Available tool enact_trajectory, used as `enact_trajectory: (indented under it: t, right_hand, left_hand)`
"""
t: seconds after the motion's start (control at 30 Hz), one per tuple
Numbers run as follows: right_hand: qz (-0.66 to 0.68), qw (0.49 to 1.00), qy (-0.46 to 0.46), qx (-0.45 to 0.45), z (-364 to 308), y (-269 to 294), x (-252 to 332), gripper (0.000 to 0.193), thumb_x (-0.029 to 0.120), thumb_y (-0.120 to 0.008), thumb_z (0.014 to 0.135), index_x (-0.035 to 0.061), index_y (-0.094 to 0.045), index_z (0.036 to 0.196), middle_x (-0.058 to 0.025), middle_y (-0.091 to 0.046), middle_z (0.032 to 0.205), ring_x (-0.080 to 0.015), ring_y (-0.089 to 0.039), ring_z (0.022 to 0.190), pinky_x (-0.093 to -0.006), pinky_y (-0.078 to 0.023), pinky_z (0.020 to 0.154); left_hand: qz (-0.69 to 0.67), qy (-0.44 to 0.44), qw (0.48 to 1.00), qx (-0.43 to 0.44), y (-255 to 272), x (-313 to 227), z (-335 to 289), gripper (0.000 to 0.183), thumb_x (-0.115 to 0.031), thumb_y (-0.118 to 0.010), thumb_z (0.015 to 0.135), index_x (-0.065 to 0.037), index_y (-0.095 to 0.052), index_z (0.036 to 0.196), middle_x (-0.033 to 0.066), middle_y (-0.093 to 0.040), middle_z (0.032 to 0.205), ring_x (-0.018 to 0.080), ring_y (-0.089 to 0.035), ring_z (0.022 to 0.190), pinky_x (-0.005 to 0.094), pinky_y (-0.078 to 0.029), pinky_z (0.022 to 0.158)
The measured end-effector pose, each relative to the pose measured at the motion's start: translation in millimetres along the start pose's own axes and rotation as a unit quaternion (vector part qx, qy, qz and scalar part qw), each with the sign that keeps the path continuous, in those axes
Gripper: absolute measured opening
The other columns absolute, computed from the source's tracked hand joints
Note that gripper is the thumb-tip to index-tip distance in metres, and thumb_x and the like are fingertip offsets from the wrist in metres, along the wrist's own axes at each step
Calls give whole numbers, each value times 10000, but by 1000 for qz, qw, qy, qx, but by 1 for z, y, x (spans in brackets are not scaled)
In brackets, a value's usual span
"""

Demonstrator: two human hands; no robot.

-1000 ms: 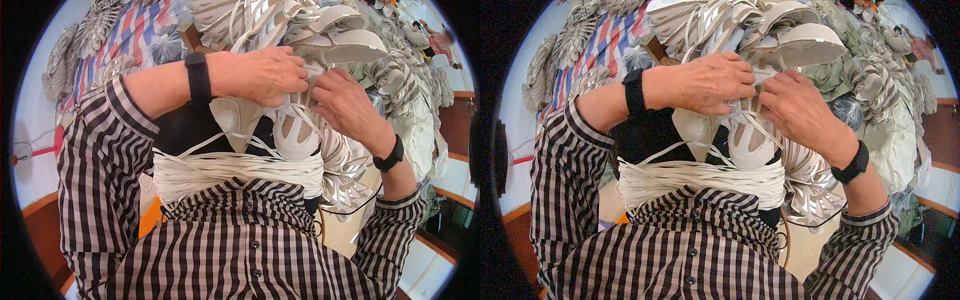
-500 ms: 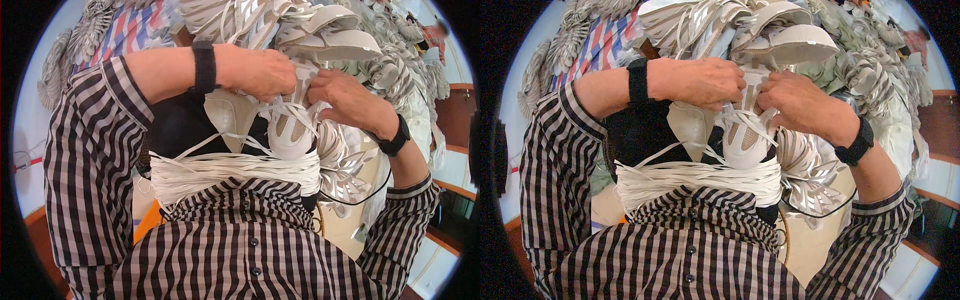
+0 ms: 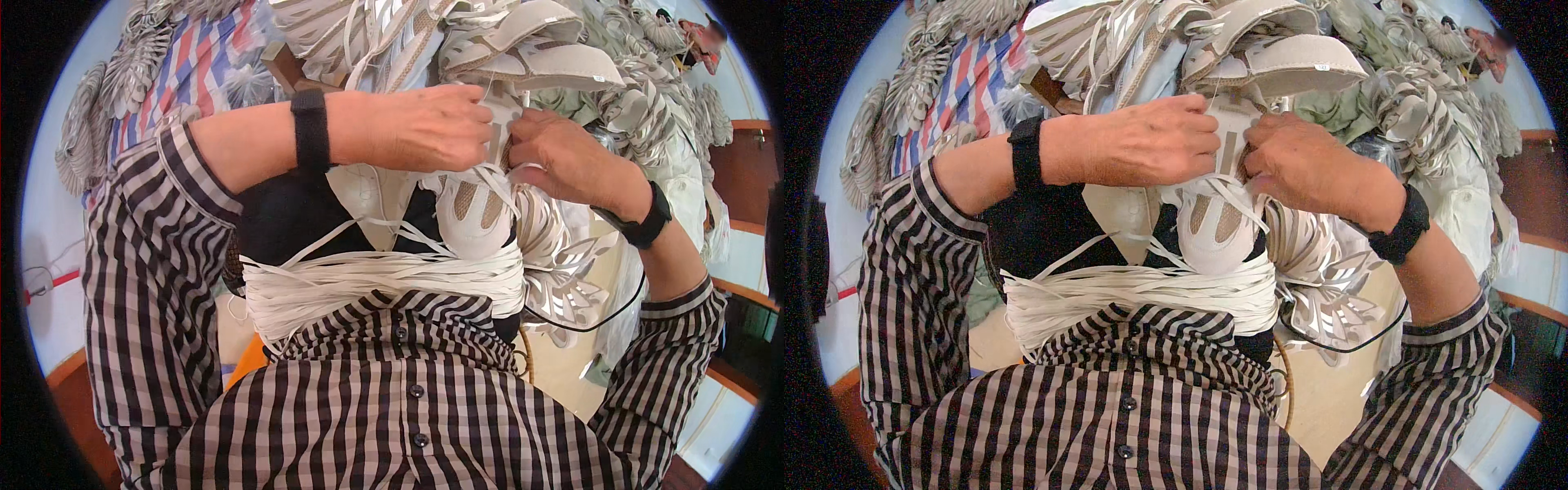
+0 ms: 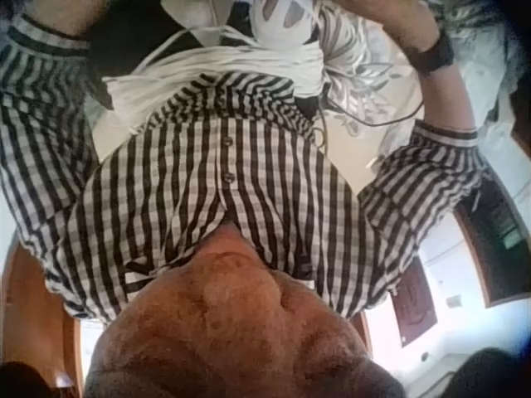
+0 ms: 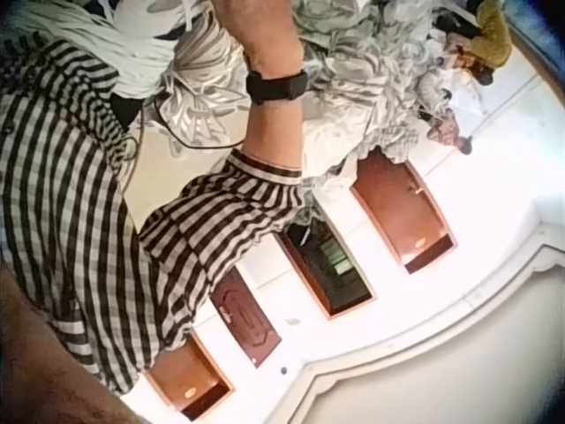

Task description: The recorder is lacing white athletic shoes while sitting in an area filled with shoe components.

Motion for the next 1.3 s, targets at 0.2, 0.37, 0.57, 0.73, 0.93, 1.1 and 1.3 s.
enact_trajectory:
  t: [0.2,0.37,0.57,0.73,0.93,1.1,1.3]
  right_hand:
    - [45,998,-33,-7,4,-6,-12,125,150,-632,732,28,-648,710,-148,-607,762,-350,-584,817,-456,-457,746]
    - [65,988,-142,-1,9,-20,-26,161,161,-608,696,9,-660,715,-191,-642,735,-384,-618,741,-483,-477,709]
    - [64,959,-256,103,13,-34,-38,223,203,-596,655,32,-690,762,-205,-650,756,-385,-628,764,-495,-468,738]
    - [56,947,-293,117,8,-38,-34,229,206,-590,667,42,-695,788,-198,-657,798,-382,-628,785,-496,-450,771]
    - [160,932,-313,-85,-10,-40,-52,190,165,-573,820,-21,-607,843,-135,-593,777,-237,-564,708,-341,-449,660]
    - [232,912,-275,-197,-13,-31,-45,226,184,-489,958,-29,-526,891,-22,-514,780,-122,-462,751,-278,-417,706]
    - [304,868,-225,-323,-23,-11,-33,199,160,-487,929,-4,-538,828,-108,-605,711,-222,-573,617,-336,-450,601]
  left_hand:
    - [18,17,999,-21,4,1,4,70,-109,-601,701,-61,-610,651,64,-575,768,193,-549,861,321,-402,801]
    - [-70,143,987,-9,-3,17,-4,105,-134,-601,697,-46,-644,657,92,-611,805,230,-552,873,358,-406,789]
    - [-63,254,964,39,-24,30,5,169,-164,-599,696,-11,-662,658,138,-637,871,284,-559,848,420,-423,758]
    - [-232,399,877,136,-34,44,-12,225,-152,-563,750,53,-651,779,256,-601,997,374,-568,877,450,-457,802]
    - [-225,400,888,19,-45,46,-21,196,-147,-540,808,28,-612,855,246,-563,927,389,-532,911,450,-454,811]
    - [-196,352,907,-124,-24,28,-13,115,-75,-527,763,18,-590,786,193,-547,884,359,-513,892,433,-430,815]
    - [-134,247,938,-204,21,-57,-8,156,-96,-557,717,1,-526,836,130,-527,909,279,-538,843,365,-475,696]
Point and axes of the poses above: each hand's wrist, its own z-axis towards the middle knuckle, its own y-axis out of the back of the hand, x = y × z, the point moved 9 cm from there along z, towards the middle knuckle
